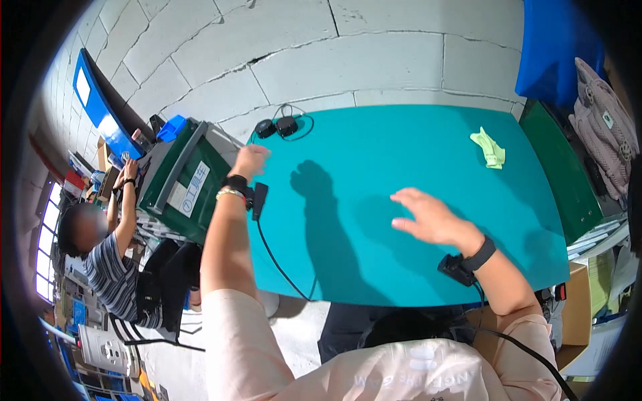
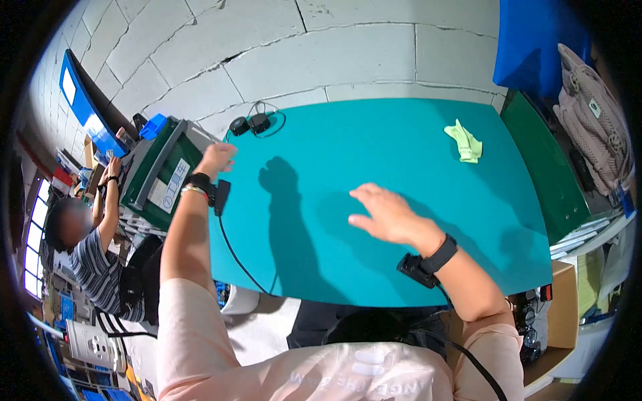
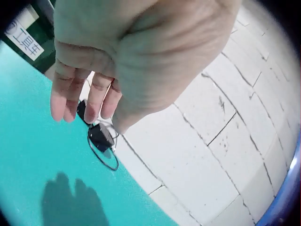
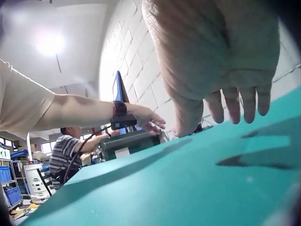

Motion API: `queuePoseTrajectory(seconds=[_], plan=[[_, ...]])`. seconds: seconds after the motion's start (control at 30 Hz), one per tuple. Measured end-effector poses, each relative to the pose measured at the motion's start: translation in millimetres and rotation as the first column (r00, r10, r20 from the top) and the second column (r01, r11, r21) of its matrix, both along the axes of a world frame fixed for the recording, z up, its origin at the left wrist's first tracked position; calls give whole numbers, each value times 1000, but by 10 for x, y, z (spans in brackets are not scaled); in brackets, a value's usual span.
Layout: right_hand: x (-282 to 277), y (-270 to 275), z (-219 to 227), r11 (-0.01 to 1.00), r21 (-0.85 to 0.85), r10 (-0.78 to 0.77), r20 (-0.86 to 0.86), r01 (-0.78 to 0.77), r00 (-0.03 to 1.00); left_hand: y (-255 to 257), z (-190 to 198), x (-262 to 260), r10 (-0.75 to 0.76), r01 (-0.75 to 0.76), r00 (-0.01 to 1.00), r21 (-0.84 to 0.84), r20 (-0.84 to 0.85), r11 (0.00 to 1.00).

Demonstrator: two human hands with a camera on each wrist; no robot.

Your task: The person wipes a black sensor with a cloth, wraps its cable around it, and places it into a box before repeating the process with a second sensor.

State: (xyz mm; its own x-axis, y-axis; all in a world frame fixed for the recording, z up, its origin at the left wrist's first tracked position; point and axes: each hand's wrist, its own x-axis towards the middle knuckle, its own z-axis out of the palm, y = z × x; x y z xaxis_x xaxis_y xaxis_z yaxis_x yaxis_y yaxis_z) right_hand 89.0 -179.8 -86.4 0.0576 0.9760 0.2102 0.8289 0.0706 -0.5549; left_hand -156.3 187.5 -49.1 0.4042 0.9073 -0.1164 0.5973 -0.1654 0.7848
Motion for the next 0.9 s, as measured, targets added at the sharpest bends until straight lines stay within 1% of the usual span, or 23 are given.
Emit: queuePoseTrajectory(seconds=[0.07,0.13,0.17,0.2,0.27,0.33,0.4,0.43,0.47,0.5,0.53,0.57,0.6,0.67,0.7,0.73,0.77,0.8,0.83,0.9], plan=[[-50,71,-233,989,-151,15,107,1,994,194,-314,175,-95,131,969,144,-229,981],[-81,44,-273,973,-227,71,186,-27,980,224,-600,432,-111,229,922,291,-370,929],[-76,40,-204,966,-257,72,126,-38,989,236,-678,573,-129,271,901,305,-414,913],[-35,55,-224,966,-255,70,136,-33,988,256,-735,699,-143,312,877,317,-459,896],[56,71,-276,956,-284,82,22,-73,996,382,-927,916,-132,395,841,430,-524,812],[16,73,-247,960,-272,66,10,-61,998,513,-1084,1065,-135,400,851,459,-507,793],[-32,85,-180,959,-284,26,-1,-25,1000,612,-1211,1157,-112,348,864,420,-491,838],[-54,95,-138,954,-300,-2,-32,-8,999,627,-1267,1154,-60,325,885,521,-461,789],[-37,109,-137,953,-304,-1,-33,-9,999,509,-1097,1137,-61,325,885,518,-461,791],[-30,110,-154,959,-282,0,-1,0,1000,378,-927,1090,-10,338,861,555,-509,760],[-41,99,-176,965,-264,3,28,5,1000,266,-838,1036,42,354,831,586,-555,729],[-52,101,-169,962,-274,7,17,-3,1000,300,-957,963,66,339,868,684,-493,646],[-47,124,-131,963,-270,1,32,8,999,264,-961,898,66,345,861,674,-504,653],[-49,163,-72,962,-274,-7,34,16,999,119,-867,774,-57,314,911,598,-408,737],[-61,190,-44,962,-273,-10,70,29,998,-9,-847,704,-95,299,938,641,-332,707],[-70,205,-29,961,-274,-13,104,41,994,-139,-802,644,-98,307,934,631,-344,713],[-67,210,-81,967,-249,-14,126,45,992,-291,-761,581,-155,321,937,602,-312,731],[-59,225,-97,963,-265,-15,114,45,993,-442,-720,527,-212,336,938,573,-273,748],[-47,245,-94,964,-264,1,120,31,993,-606,-688,473,-223,345,935,556,-277,756],[0,277,-56,957,-290,21,113,13,993,-912,-610,384,-352,417,909,458,-223,785]])
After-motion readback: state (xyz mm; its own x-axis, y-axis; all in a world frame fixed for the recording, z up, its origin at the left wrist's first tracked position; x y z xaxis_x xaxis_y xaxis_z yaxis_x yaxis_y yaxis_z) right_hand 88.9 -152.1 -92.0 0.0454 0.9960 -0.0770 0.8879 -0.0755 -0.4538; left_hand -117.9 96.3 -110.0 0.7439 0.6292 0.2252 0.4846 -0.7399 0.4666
